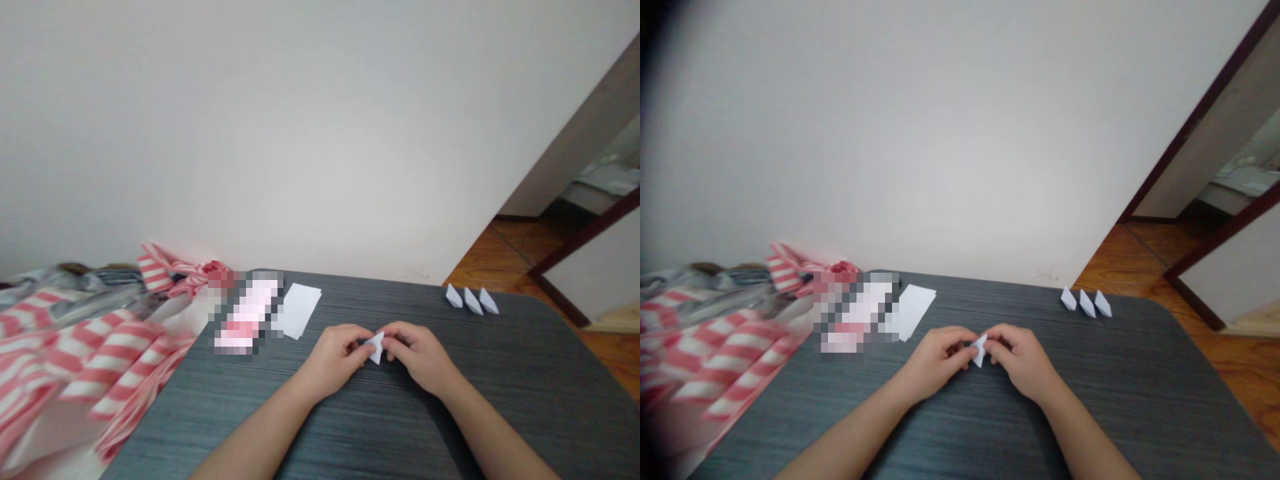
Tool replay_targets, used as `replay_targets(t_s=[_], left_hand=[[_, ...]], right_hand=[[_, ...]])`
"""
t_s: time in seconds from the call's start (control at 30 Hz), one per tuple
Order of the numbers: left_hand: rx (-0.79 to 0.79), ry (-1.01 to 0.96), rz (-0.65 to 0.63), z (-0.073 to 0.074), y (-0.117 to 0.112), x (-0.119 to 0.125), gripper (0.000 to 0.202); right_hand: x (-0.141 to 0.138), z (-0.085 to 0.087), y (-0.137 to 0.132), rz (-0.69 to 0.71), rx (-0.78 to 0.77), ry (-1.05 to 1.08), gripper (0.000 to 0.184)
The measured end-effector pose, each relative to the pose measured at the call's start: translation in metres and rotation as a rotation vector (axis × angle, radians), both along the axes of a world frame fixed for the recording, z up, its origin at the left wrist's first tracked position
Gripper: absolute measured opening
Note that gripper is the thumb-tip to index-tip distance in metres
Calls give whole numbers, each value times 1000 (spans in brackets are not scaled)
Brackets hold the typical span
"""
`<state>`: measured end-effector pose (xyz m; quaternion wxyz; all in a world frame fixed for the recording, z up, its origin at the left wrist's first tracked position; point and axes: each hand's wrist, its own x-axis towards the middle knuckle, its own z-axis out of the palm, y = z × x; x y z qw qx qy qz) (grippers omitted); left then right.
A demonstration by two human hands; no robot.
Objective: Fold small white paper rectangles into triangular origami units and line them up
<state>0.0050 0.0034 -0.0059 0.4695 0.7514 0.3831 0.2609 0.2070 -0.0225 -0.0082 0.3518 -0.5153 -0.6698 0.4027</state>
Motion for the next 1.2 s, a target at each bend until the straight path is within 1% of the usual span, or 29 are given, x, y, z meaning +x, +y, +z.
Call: replay_targets(t_s=[0.2,0.4,0.5,0.63,0.8,0.9,0.97,1.03,1.1,1.2], left_hand=[[39,13,-7,0,1,0,20],[45,30,7,0,1,0,20],[52,18,28,-1,0,0,17],[22,10,37,-3,-1,0,15],[-31,-20,19,-1,-3,0,16],[-33,-29,33,1,-3,0,14],[-31,-26,43,1,-3,0,14],[-28,-18,44,2,-3,0,14],[-30,-16,43,2,-3,0,14],[-48,-15,36,2,-3,0,15]], right_hand=[[-1,-2,0,11,6,1,16],[0,-5,-1,6,18,-21,11],[-1,-4,0,-13,72,-24,10],[-1,-4,0,-18,146,-34,16],[-1,-6,0,-48,58,-64,17],[-1,-5,0,-43,40,-37,12],[-2,-4,1,-20,40,-48,12],[-2,-3,1,-4,59,-93,15],[-2,-2,1,-12,85,-131,20],[-2,-1,0,-30,98,-137,21]])
